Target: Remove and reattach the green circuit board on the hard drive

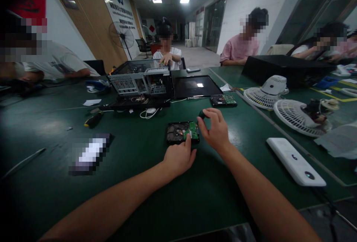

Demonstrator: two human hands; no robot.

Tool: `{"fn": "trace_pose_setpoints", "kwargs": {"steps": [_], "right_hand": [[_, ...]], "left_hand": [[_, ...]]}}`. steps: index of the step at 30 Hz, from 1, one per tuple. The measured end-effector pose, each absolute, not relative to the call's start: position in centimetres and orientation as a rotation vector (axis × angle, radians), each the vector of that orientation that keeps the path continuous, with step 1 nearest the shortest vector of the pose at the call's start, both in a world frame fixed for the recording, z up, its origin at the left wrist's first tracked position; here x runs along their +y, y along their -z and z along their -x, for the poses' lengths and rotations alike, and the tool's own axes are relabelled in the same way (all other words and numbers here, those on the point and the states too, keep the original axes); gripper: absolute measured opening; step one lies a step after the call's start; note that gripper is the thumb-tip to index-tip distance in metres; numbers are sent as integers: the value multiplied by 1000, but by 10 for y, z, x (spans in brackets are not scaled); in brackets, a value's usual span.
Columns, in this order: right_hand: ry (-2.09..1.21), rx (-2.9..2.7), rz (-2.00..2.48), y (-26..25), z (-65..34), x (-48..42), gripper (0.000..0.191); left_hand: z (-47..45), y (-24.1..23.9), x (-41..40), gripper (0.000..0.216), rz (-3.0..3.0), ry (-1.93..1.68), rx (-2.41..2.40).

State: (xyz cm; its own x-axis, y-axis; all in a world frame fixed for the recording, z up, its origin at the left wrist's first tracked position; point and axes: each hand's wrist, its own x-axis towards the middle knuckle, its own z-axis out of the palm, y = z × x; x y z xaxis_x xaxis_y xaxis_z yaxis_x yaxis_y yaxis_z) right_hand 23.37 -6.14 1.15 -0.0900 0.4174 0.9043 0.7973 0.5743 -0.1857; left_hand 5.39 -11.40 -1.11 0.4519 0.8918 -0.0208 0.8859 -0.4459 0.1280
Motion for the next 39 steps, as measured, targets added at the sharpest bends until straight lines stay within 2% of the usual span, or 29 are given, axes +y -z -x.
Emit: {"fn": "trace_pose_setpoints", "kwargs": {"steps": [25,39], "right_hand": [[275,-1700,1103,-11,-233,-64,34],[329,-1718,1072,-16,-229,-66,38]], "left_hand": [[-53,9,-115,73,-2571,-77,1574],[-53,10,-115,73,-2584,-107,1584]]}}
